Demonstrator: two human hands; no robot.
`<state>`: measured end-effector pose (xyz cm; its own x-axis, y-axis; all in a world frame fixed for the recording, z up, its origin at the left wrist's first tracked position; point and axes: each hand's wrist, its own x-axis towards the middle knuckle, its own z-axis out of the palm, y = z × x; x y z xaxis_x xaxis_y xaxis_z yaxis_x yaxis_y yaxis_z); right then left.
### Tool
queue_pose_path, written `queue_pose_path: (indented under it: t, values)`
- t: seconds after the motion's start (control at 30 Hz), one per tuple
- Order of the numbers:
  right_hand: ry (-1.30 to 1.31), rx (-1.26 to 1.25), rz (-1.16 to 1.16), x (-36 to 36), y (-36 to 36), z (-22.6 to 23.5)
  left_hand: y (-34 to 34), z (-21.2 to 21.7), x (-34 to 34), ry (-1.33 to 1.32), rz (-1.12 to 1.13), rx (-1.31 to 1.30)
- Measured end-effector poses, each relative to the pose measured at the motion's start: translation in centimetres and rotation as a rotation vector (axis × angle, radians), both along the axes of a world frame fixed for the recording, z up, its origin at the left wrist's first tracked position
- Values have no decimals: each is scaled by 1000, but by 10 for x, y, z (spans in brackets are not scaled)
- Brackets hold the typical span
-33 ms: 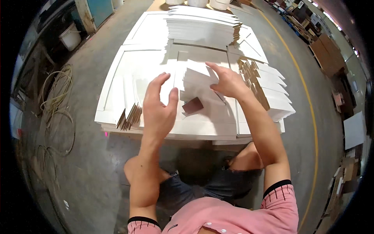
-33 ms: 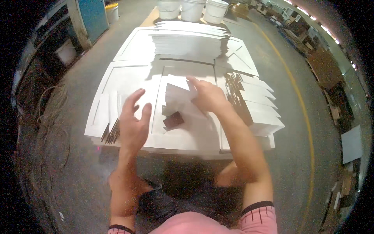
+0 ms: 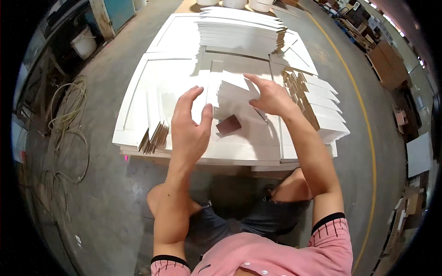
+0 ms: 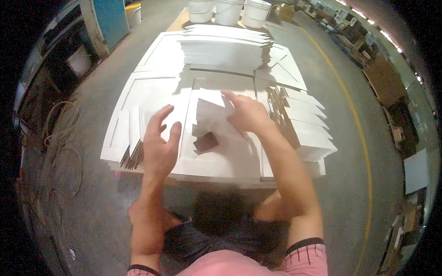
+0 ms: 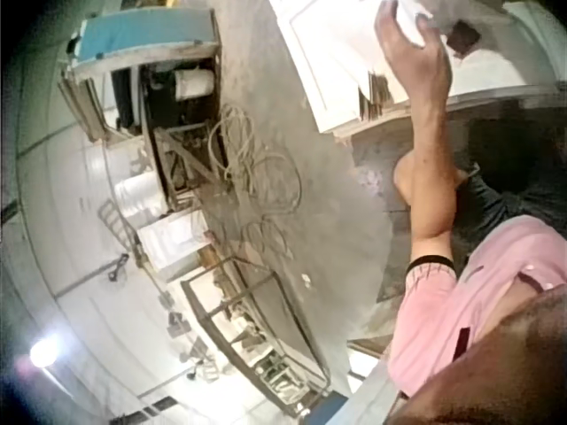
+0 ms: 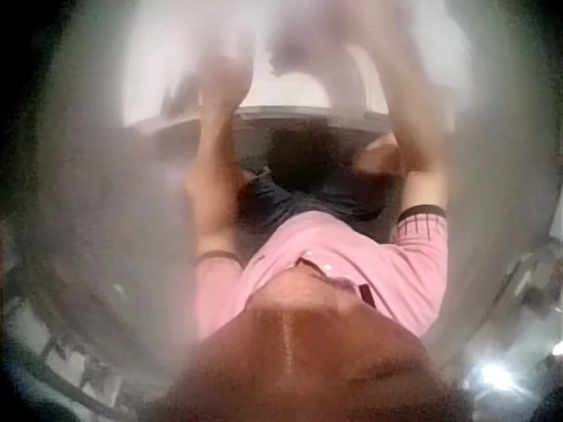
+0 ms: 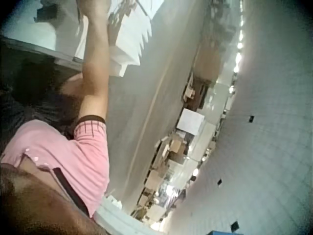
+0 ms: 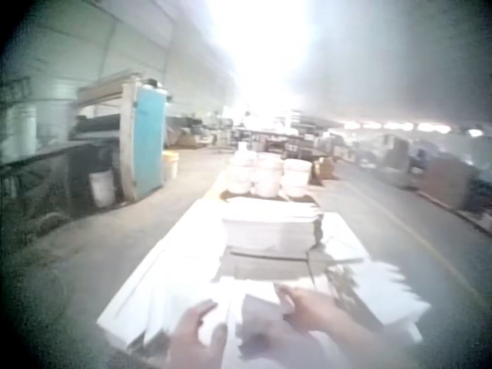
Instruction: The person sands the edges of white wooden pieces one at a time using a sanding block while seated at a work table in a factory.
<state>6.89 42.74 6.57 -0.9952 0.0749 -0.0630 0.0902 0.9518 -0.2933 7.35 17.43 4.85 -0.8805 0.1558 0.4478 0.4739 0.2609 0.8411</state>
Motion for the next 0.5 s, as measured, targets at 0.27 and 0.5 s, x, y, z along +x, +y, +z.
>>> queue_pose_path:
  t: [0.27,0.5]
  values:
    - [303,-187,95,27,-20,22,26,-21,9,-394,-196,339]
    - [406,-435,247,55,-95,-4,25,-30,0,-705,-351,952]
